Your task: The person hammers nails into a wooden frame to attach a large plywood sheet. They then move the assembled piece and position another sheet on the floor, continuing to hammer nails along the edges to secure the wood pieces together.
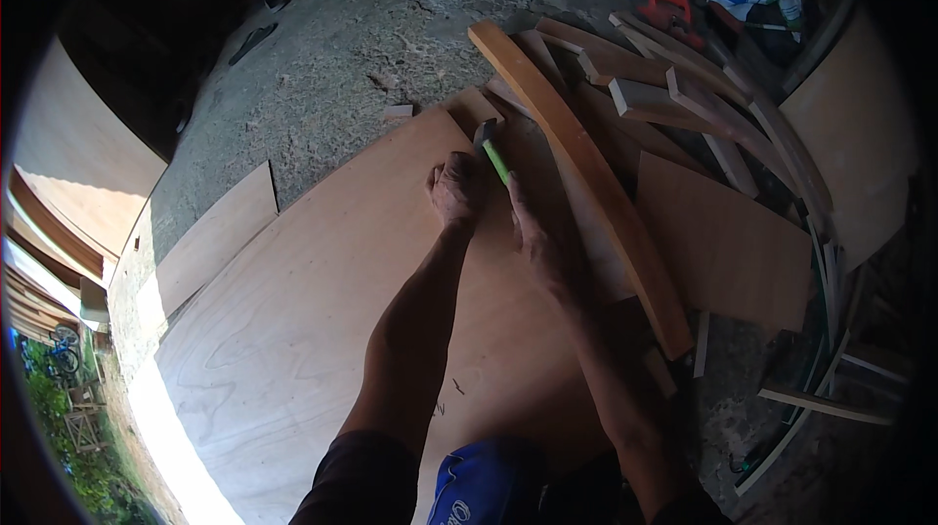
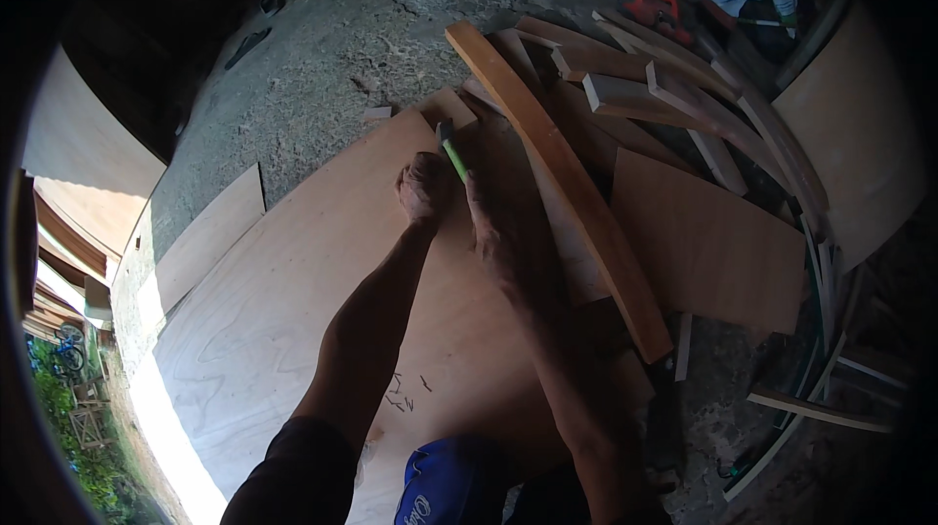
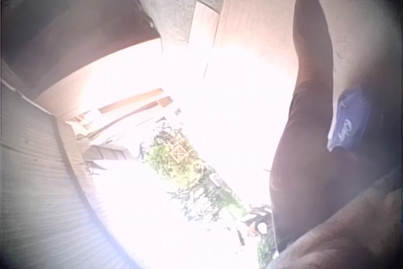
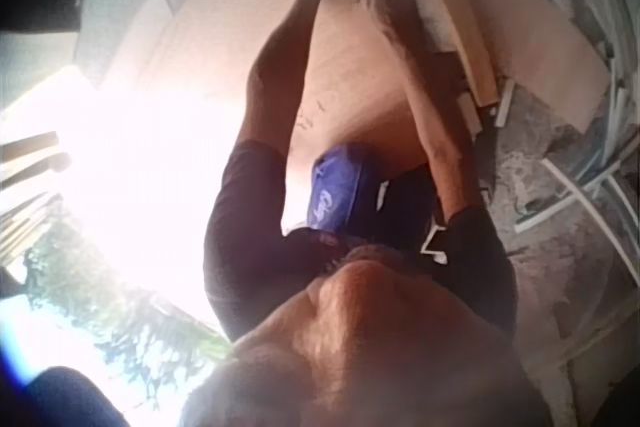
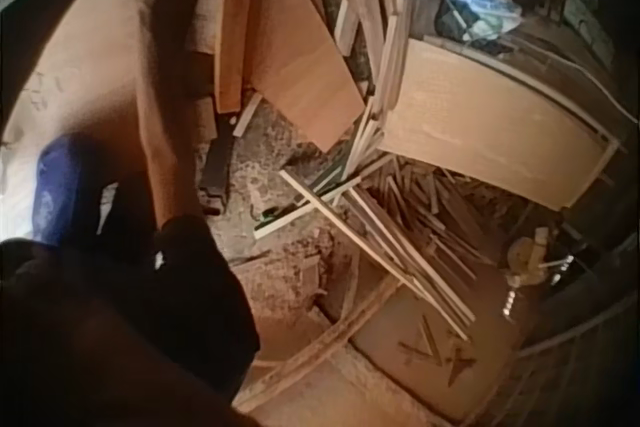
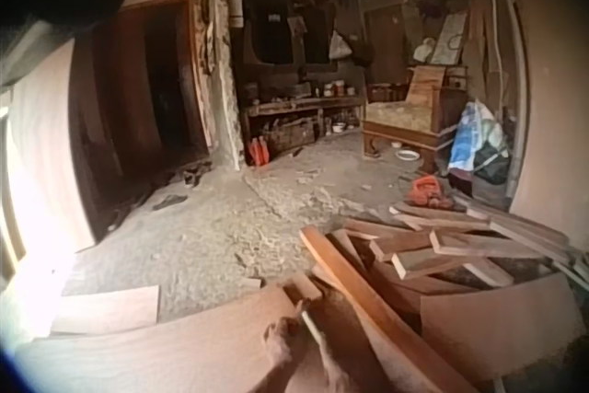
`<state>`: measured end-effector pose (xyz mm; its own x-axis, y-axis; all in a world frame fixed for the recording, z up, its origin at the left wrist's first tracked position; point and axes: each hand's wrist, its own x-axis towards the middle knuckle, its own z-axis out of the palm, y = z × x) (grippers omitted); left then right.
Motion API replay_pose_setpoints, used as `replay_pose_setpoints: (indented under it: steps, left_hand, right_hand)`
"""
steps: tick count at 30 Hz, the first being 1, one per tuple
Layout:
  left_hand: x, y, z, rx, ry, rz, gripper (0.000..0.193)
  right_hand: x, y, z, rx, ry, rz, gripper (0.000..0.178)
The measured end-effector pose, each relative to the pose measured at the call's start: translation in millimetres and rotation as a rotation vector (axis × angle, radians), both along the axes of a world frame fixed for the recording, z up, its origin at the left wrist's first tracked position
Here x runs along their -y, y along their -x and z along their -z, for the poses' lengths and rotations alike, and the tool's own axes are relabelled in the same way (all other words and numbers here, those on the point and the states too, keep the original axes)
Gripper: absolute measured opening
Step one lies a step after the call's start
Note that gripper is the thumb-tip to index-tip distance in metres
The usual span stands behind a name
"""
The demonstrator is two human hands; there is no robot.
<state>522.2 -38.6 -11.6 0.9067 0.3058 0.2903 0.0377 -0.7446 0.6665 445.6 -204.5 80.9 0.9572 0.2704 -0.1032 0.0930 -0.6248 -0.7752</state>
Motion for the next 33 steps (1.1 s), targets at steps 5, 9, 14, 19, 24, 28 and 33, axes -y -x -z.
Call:
replay_pose_setpoints:
  steps: [5,9,14,19,24,28,33]
  left_hand:
    - [-2,-3,5,0.166,0.244,-0.059,0.023]
    - [-4,-4,6,0.15,0.14,-0.021,0.037]
    - [-3,-2,4,0.133,0.161,-0.019,0.034]
    - [-3,0,0,0.085,0.309,-0.054,0.032]
    - [-2,-2,0,0.08,0.185,-0.064,0.032]
    - [-1,-3,10,0.123,0.26,-0.062,0.032]
    - [-5,-9,17,0.126,0.18,-0.048,0.03]
  right_hand:
    - [-7,9,-2,0.516,0.116,0.02,0.056]
    - [-7,14,-7,0.512,0.032,0.051,0.057]
    - [-7,10,-17,0.376,0.227,-0.032,0.061]
    - [-12,10,-26,0.625,0.076,0.007,0.061]
    - [-9,3,-23,0.39,0.219,0.0,0.063]
    - [-12,4,-11,0.643,0.009,0.02,0.061]
    - [-9,8,-15,0.539,0.125,0.01,0.06]
